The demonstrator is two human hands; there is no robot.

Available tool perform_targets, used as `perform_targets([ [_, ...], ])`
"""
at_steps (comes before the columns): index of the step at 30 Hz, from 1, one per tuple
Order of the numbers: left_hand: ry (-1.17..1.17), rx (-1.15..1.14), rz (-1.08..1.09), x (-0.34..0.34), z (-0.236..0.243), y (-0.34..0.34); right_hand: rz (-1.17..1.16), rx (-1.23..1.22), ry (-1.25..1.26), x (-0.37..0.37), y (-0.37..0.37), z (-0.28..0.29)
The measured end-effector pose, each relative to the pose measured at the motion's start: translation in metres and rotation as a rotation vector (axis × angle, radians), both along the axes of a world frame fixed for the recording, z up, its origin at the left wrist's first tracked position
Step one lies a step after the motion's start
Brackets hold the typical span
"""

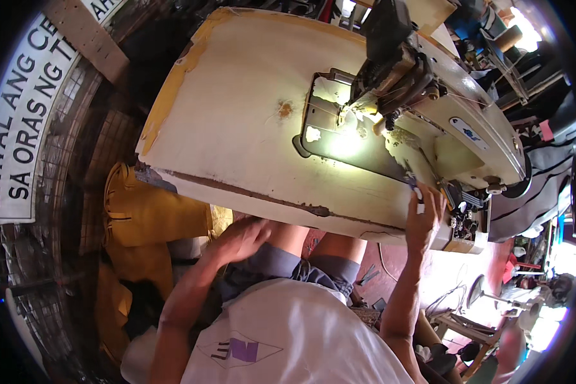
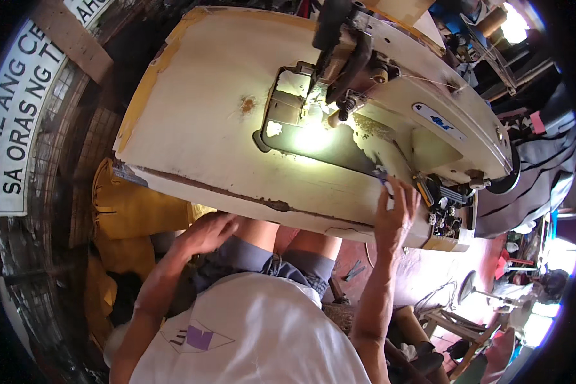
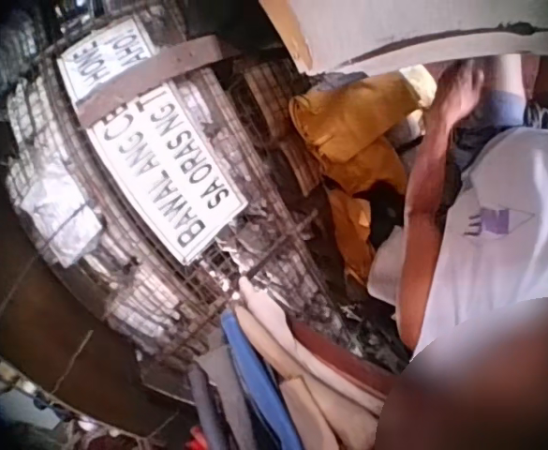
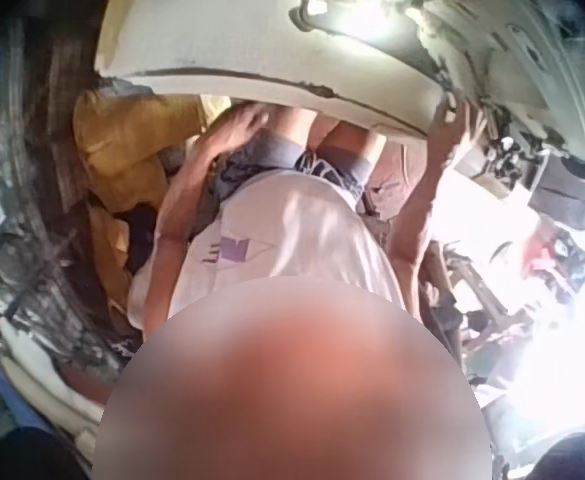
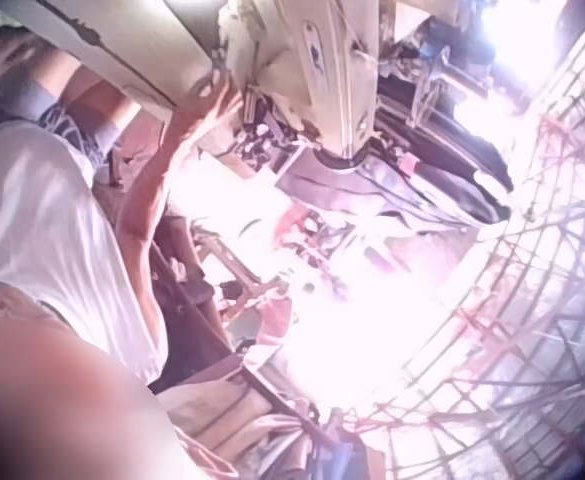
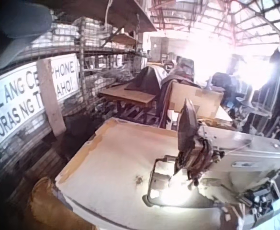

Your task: Sewing components of a yellow fabric bag together using an industrial sewing machine.

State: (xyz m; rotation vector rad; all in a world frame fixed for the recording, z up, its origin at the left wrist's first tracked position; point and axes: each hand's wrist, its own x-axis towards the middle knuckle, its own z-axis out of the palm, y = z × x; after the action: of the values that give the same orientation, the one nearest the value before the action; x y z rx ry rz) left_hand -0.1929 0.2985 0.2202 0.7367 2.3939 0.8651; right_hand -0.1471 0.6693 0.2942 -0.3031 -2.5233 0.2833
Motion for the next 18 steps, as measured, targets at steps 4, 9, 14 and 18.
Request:
perform_targets([
  [4, -0.004, 0.309, -0.211, -0.021, 0.099, 0.004, -0.132, 0.002, -0.007, 0.008, 0.022, -0.008],
  [9, 0.844, 0.080, -0.044, -0.148, 0.103, 0.112, -0.145, -0.030, 0.112, 0.012, 0.031, -0.027],
  [14, 0.907, -0.164, -0.274, -0.156, 0.070, 0.141, -0.204, -0.085, 0.036, 0.010, 0.029, -0.018],
  [18, 0.770, -0.106, -0.173, -0.112, 0.065, 0.131, -0.215, -0.041, 0.071, 0.009, 0.027, -0.020],
])
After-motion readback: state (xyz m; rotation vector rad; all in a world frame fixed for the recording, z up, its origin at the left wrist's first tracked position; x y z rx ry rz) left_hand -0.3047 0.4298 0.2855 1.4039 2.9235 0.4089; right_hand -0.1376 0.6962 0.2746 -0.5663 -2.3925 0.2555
